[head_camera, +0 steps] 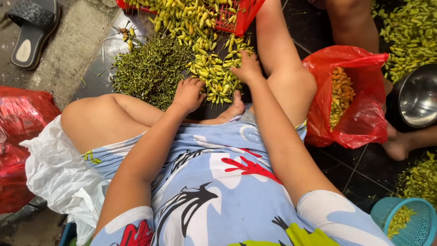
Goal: Sorting and plucking green buds from stems and placing them into a plastic bag while sitting on the floor.
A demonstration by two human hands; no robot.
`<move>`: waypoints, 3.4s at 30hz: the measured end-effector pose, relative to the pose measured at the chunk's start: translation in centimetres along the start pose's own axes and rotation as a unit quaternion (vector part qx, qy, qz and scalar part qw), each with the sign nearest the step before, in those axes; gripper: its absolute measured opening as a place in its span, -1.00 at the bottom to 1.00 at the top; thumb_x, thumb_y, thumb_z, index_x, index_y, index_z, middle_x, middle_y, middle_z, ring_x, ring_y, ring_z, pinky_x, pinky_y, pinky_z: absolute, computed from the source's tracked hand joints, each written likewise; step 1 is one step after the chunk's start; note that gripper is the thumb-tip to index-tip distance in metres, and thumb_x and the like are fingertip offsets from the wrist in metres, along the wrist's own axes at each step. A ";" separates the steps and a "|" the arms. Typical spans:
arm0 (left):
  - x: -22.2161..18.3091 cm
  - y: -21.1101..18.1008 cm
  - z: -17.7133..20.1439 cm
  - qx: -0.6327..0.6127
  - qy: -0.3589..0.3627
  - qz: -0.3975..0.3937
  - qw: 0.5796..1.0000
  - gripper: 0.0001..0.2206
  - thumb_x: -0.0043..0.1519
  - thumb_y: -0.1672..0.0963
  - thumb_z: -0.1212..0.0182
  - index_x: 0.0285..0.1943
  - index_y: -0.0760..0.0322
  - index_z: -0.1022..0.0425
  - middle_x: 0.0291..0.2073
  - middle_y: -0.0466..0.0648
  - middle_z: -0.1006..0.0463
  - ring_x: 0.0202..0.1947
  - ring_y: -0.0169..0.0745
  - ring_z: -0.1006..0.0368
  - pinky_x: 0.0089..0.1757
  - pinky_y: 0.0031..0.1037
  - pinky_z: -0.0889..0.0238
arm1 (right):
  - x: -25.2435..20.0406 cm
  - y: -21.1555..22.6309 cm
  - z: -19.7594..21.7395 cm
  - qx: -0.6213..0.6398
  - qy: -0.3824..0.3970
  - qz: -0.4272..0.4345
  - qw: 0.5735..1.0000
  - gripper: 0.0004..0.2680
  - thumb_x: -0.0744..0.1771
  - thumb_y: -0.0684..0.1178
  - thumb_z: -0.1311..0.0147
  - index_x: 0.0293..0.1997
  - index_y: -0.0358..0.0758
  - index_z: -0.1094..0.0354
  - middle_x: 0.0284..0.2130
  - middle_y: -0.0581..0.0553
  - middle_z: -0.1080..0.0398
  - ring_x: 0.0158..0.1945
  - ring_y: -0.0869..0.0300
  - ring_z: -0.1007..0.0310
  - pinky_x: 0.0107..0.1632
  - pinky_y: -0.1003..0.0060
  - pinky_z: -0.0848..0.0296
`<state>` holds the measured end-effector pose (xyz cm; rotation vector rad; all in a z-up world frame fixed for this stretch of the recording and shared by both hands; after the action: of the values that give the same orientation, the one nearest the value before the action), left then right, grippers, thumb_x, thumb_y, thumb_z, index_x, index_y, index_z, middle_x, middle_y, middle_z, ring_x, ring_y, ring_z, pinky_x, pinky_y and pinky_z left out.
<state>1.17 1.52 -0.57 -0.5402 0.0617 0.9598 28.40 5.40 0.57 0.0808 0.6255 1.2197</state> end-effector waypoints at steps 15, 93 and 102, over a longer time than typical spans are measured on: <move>-1.2 -0.2 -0.4 -0.035 -0.044 0.020 0.998 -0.78 0.29 0.07 -0.21 0.01 0.26 -0.47 -0.12 0.12 -0.58 -0.06 0.29 -0.44 -0.11 0.03 -0.29 | 0.7 2.3 -0.4 0.186 0.075 0.010 0.980 -0.44 0.38 0.34 0.04 0.55 0.03 0.09 0.55 -0.11 0.27 0.55 -0.09 0.13 0.40 -0.10 -0.10; -4.1 -1.3 -1.2 -0.730 -0.120 0.164 0.653 -0.67 0.25 0.09 -0.44 0.13 0.27 -0.50 -0.27 -0.05 -0.58 -0.40 -0.41 -0.57 -0.38 -0.75 -0.46 | -7.1 4.3 -3.1 0.034 -0.128 0.206 0.970 -0.82 0.31 0.14 -0.33 -0.40 -0.06 -0.51 -0.56 0.01 -0.49 -0.34 -0.01 -0.51 -0.06 0.01 -0.37; -1.4 2.6 -7.8 -0.783 -0.091 0.160 0.594 -0.83 0.34 0.08 -0.28 -0.09 0.27 -0.53 -0.40 0.00 -0.60 -0.48 -0.36 -0.57 -0.42 -0.70 -0.48 | -11.6 8.5 -3.6 0.216 0.043 0.377 0.900 -0.91 0.34 -0.08 -0.20 -0.38 -0.05 -0.52 -0.49 -0.08 -0.54 -0.27 -0.04 -0.53 -0.06 0.13 -0.48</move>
<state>-0.27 -1.97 -8.02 -2.1226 -1.0325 1.2431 17.12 -2.86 5.55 0.7013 0.9851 1.8131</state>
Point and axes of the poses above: each hand's wrist, its own x-axis towards the middle knuckle, its own z-axis out of the back of the hand, y = z × x, the point moved 2 cm from there along x, towards the middle knuckle
